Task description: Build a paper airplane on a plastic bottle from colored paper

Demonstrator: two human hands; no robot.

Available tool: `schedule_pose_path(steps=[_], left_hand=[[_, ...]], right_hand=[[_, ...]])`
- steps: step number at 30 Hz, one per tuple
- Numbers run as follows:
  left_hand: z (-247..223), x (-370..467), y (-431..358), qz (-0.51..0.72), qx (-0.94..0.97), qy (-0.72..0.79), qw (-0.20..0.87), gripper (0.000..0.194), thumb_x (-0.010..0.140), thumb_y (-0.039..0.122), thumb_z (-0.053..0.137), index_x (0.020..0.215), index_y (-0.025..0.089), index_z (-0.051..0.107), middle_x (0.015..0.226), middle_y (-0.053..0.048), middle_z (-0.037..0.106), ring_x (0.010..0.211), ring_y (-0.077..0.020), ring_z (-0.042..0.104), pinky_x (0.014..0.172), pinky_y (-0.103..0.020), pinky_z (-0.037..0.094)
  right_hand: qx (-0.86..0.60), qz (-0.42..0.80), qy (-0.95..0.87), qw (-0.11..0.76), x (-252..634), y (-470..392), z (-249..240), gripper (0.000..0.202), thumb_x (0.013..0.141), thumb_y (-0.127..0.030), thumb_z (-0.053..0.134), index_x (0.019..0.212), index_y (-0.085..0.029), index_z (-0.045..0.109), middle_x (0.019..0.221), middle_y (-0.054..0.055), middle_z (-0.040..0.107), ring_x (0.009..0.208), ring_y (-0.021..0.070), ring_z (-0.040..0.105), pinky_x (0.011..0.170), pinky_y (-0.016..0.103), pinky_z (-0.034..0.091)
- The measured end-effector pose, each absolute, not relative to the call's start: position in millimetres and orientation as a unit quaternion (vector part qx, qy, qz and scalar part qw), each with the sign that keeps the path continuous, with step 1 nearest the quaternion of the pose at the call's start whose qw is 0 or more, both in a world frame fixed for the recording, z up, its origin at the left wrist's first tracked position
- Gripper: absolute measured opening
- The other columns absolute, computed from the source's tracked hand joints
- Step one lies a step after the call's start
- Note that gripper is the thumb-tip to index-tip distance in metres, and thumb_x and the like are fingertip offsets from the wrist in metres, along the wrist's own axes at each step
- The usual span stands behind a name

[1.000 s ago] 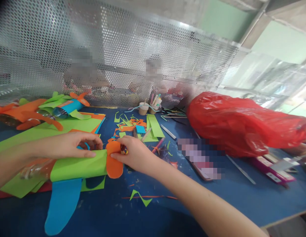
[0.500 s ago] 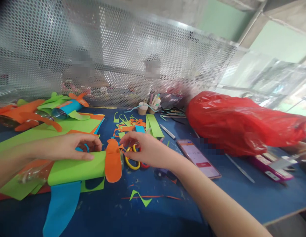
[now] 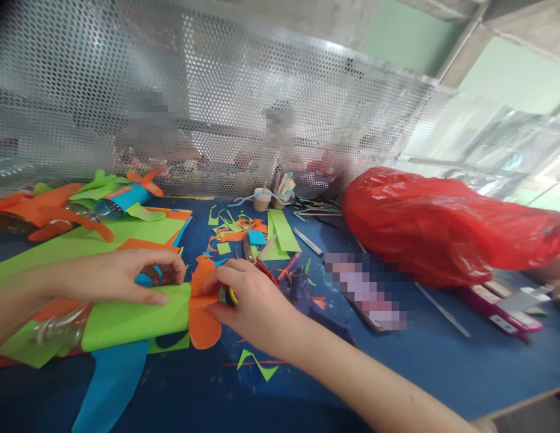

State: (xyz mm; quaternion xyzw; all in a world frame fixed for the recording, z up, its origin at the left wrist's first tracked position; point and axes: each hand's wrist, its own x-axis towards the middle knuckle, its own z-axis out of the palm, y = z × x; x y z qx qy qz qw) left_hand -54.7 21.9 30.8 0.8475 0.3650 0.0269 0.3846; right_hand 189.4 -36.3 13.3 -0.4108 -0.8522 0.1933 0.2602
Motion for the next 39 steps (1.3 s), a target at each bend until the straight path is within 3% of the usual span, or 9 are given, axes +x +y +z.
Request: schedule_pose_path(steps=[7,15,22,39], left_hand=[[31.6,-52.4,18.6,0.025,0.849,0.365,0.381,0.024,0.079,0.039,0.064,0.098,0.026,0.057,0.100,0.001,0.059,0.089,-0.0187,0.054,0.078,-0.028,0.044],[32.2,-51.0,15.2,0.024,0.850,0.367,0.377,0.024,0.079,0.037,0.065,0.099,0.027,0.056,0.101,0.002,0.059,0.089,-0.0177,0.054,0.078,-0.026,0.044],[32.4,-51.2,14.6,0.024,0.853,0.367,0.370,0.022,0.081,0.035,0.065,0.100,0.028,0.056,0.101,0.002,0.057,0.089,-0.0170,0.054,0.078,-0.025,0.044],[30.3,-53.5,22.0,0.034,0.857,0.355,0.372,0.021,0.082,0.037,0.061,0.099,0.026,0.057,0.100,0.001,0.062,0.088,-0.0182,0.056,0.076,-0.026,0.044]], right_hand=[[-0.368,0.169,-0.868,0.289,184.3,-37.8,3.0,0.023,0.075,0.001,0.066,0.083,-0.020,0.063,0.085,0.002,0.065,0.082,0.0175,0.058,0.075,0.028,0.047],[-0.332,0.150,-0.884,0.293,180.7,-36.0,-1.9,0.015,0.082,-0.006,0.060,0.085,-0.020,0.061,0.085,0.004,0.066,0.081,0.0188,0.056,0.076,0.031,0.046],[-0.344,0.163,-0.877,0.292,177.9,-35.6,-2.1,0.023,0.073,0.002,0.063,0.082,-0.018,0.062,0.083,0.002,0.064,0.080,0.0168,0.056,0.075,0.028,0.046],[-0.374,0.054,-0.899,0.224,179.6,-39.2,4.5,0.013,0.083,-0.006,0.060,0.091,-0.016,0.058,0.088,0.006,0.065,0.082,0.0210,0.058,0.077,0.034,0.046]])
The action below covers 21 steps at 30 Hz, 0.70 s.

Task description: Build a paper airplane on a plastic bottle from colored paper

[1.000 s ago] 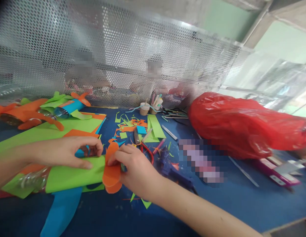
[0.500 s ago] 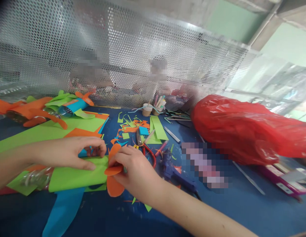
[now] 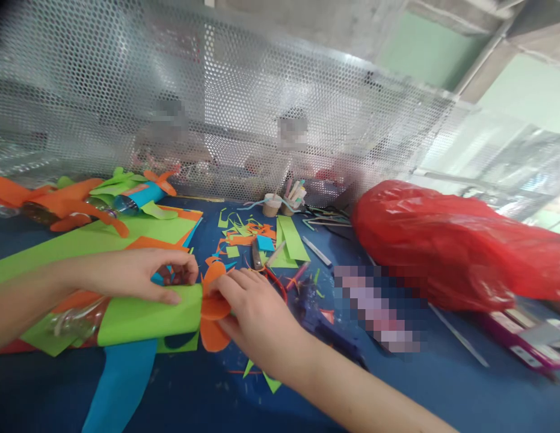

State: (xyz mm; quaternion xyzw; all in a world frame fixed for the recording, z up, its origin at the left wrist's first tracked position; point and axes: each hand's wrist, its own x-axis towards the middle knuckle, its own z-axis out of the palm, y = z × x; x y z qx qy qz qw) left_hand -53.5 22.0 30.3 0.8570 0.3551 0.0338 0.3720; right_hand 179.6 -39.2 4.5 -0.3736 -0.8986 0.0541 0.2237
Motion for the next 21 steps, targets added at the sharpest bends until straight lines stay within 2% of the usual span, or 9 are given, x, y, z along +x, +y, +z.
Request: schedule_pose_path(steps=[2,4,6,8,11,15,18,21], left_hand=[[29.4,-55.4,23.0,0.034,0.861,0.361,0.356,0.021,0.085,0.039,0.058,0.101,0.026,0.057,0.105,0.001,0.063,0.091,-0.0187,0.057,0.076,-0.026,0.044],[28.3,-57.8,24.7,0.028,0.862,0.376,0.338,0.025,0.088,0.043,0.052,0.109,0.028,0.057,0.111,0.000,0.064,0.094,-0.0196,0.059,0.078,-0.026,0.044],[27.6,-60.3,26.7,0.020,0.859,0.395,0.326,0.034,0.091,0.050,0.046,0.117,0.030,0.055,0.117,0.000,0.063,0.100,-0.0210,0.059,0.081,-0.028,0.044],[27.7,-62.2,28.0,0.015,0.854,0.411,0.318,0.044,0.091,0.058,0.042,0.123,0.031,0.054,0.122,-0.001,0.062,0.104,-0.0228,0.059,0.084,-0.030,0.044],[28.7,-63.4,27.0,-0.007,0.851,0.422,0.312,0.060,0.082,0.067,0.050,0.130,0.031,0.049,0.125,-0.004,0.061,0.107,-0.0250,0.060,0.085,-0.031,0.046],[28.3,-61.7,19.7,-0.050,0.853,0.423,0.302,0.082,0.067,0.068,0.066,0.136,0.029,0.044,0.131,-0.007,0.058,0.114,-0.0287,0.057,0.091,-0.034,0.046],[25.5,-58.2,12.4,-0.063,0.854,0.436,0.277,0.091,0.060,0.069,0.069,0.138,0.030,0.043,0.137,-0.008,0.054,0.121,-0.0332,0.051,0.093,-0.038,0.045],[20.4,-53.9,6.0,-0.058,0.859,0.441,0.254,0.091,0.058,0.067,0.072,0.137,0.031,0.044,0.137,-0.008,0.053,0.123,-0.0349,0.050,0.093,-0.042,0.046]], right_hand=[[-0.400,0.046,-0.886,0.229,183.5,-37.6,4.8,0.015,0.083,-0.010,0.062,0.095,-0.017,0.058,0.091,0.005,0.066,0.086,0.0216,0.059,0.078,0.034,0.045],[-0.445,0.048,-0.868,0.215,189.9,-33.7,8.7,0.019,0.085,-0.020,0.065,0.102,-0.018,0.058,0.098,0.006,0.067,0.093,0.0232,0.061,0.081,0.035,0.045],[-0.500,0.066,-0.847,0.171,199.6,-27.4,16.1,0.019,0.088,-0.029,0.063,0.103,-0.019,0.060,0.100,0.006,0.069,0.094,0.0234,0.062,0.080,0.034,0.046],[-0.556,0.079,-0.821,0.108,211.7,-19.8,23.7,0.011,0.091,-0.028,0.056,0.095,-0.020,0.063,0.093,0.005,0.070,0.084,0.0213,0.064,0.072,0.030,0.046],[-0.610,0.046,-0.791,0.004,227.9,-10.5,27.1,0.016,0.091,-0.032,0.054,0.092,-0.019,0.064,0.088,0.007,0.071,0.080,0.0230,0.065,0.065,0.029,0.042],[-0.631,0.024,-0.775,-0.030,231.0,-9.3,10.6,0.030,0.087,-0.039,0.060,0.098,-0.011,0.060,0.089,0.016,0.071,0.082,0.0303,0.067,0.062,0.031,0.040],[-0.623,0.033,-0.781,-0.035,221.7,-13.5,-6.2,0.043,0.088,-0.037,0.058,0.120,-0.010,0.050,0.095,0.015,0.073,0.085,0.0304,0.069,0.060,0.030,0.040],[-0.617,0.030,-0.786,-0.038,213.9,-15.6,-16.6,0.041,0.089,-0.022,0.052,0.127,-0.009,0.044,0.096,0.015,0.073,0.085,0.0294,0.070,0.061,0.029,0.041]])
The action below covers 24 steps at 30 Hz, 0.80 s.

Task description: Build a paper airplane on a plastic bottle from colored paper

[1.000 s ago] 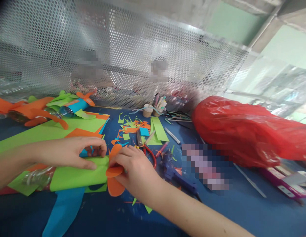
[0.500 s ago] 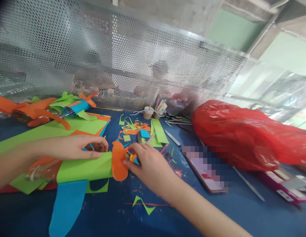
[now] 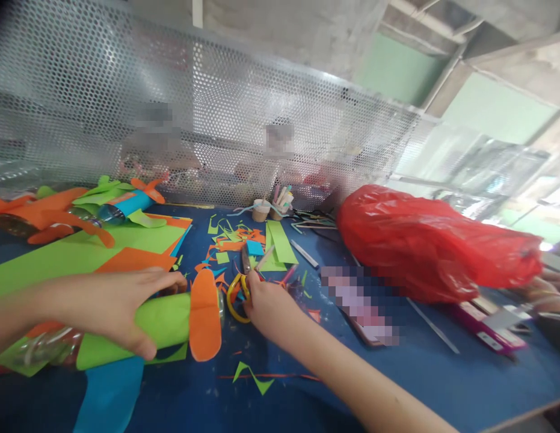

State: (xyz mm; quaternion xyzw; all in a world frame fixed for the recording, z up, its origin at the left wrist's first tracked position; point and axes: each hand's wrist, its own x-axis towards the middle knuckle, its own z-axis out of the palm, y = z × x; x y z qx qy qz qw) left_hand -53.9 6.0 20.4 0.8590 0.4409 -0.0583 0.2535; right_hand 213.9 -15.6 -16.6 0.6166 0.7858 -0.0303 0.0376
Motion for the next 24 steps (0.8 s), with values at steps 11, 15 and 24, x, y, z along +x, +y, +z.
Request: schedule_pose_path(steps=[11,15,24], left_hand=[[8.7,-59.5,19.4,0.020,0.854,0.484,0.191,0.084,0.069,0.071,0.060,0.142,0.034,0.038,0.147,-0.007,0.045,0.128,-0.0358,0.046,0.098,-0.045,0.044],[12.9,-59.2,24.2,0.040,0.848,0.496,0.180,0.082,0.072,0.071,0.057,0.140,0.029,0.043,0.145,-0.007,0.047,0.126,-0.0363,0.049,0.096,-0.046,0.045],[17.6,-38.7,33.6,0.088,0.851,0.500,0.132,0.078,0.071,0.061,0.058,0.138,0.022,0.048,0.138,-0.011,0.054,0.122,-0.0384,0.052,0.094,-0.046,0.045]], right_hand=[[0.642,0.023,0.766,0.028,227.0,12.5,-19.7,0.037,0.091,-0.012,0.044,0.127,-0.006,0.044,0.108,0.020,0.068,0.090,0.0277,0.069,0.076,0.032,0.048],[0.654,0.030,0.756,0.016,233.9,22.6,-19.4,0.036,0.091,-0.014,0.049,0.126,-0.006,0.047,0.108,0.020,0.068,0.094,0.0282,0.067,0.075,0.031,0.047],[0.599,-0.036,0.797,-0.067,232.1,7.2,21.8,0.019,0.090,-0.026,0.057,0.104,-0.015,0.064,0.096,0.010,0.071,0.090,0.0235,0.064,0.077,0.030,0.044]])
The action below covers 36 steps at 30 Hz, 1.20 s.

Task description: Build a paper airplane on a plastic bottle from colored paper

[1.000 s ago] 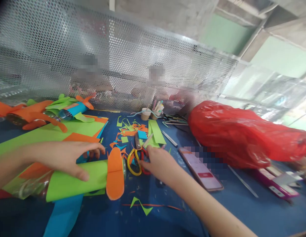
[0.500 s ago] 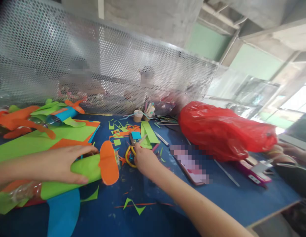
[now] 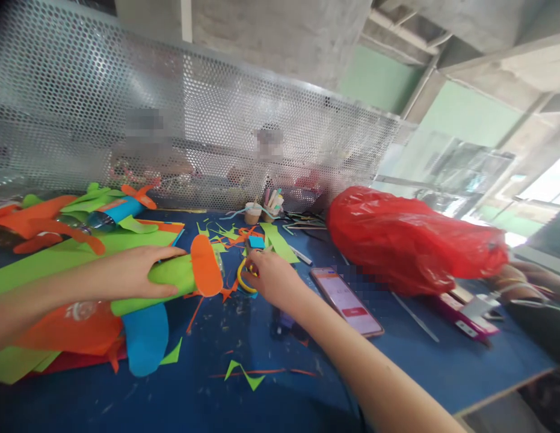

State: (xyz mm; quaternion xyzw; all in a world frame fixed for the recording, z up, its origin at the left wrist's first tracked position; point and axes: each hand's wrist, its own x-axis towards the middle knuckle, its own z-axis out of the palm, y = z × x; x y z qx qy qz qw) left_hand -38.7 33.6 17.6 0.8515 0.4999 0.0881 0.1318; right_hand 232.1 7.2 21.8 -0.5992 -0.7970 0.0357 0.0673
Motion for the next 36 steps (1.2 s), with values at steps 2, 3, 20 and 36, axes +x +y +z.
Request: schedule_pose_path(steps=[2,3,20,36], left_hand=[[22.9,-30.0,41.5,0.066,0.872,0.466,0.132,0.078,0.072,0.058,0.058,0.139,0.017,0.047,0.137,-0.014,0.055,0.121,-0.0377,0.052,0.095,-0.045,0.044],[25.8,-25.6,45.6,0.059,0.877,0.457,0.137,0.077,0.071,0.056,0.059,0.137,0.016,0.049,0.134,-0.015,0.057,0.118,-0.0368,0.055,0.093,-0.043,0.045],[12.7,-9.7,53.2,0.126,0.894,0.410,0.127,0.093,0.068,0.055,0.069,0.147,0.026,0.030,0.149,-0.010,0.040,0.136,-0.0333,0.032,0.108,-0.046,0.030],[-19.4,-68.0,68.8,0.209,0.798,0.519,0.225,0.057,0.091,0.061,0.025,0.112,0.023,0.062,0.130,-0.008,0.061,0.122,-0.0270,0.054,0.103,-0.038,0.039]], right_hand=[[-0.585,0.074,-0.804,0.081,231.3,4.1,24.5,0.016,0.089,-0.023,0.057,0.098,-0.014,0.066,0.089,0.010,0.071,0.082,0.0227,0.065,0.071,0.030,0.045],[-0.579,0.093,-0.805,0.090,231.1,3.4,23.7,0.018,0.087,-0.021,0.058,0.101,-0.013,0.066,0.089,0.010,0.071,0.081,0.0229,0.065,0.071,0.031,0.045],[-0.395,0.598,-0.640,0.275,251.5,10.7,1.5,0.098,0.073,-0.020,0.071,0.150,-0.031,0.012,0.143,0.013,0.040,0.109,0.0186,0.059,0.090,0.034,0.047],[-0.487,0.551,-0.590,0.333,243.8,4.5,-2.7,0.088,0.076,-0.039,0.072,0.147,-0.028,0.021,0.129,0.011,0.053,0.111,0.0225,0.060,0.098,0.041,0.045]])
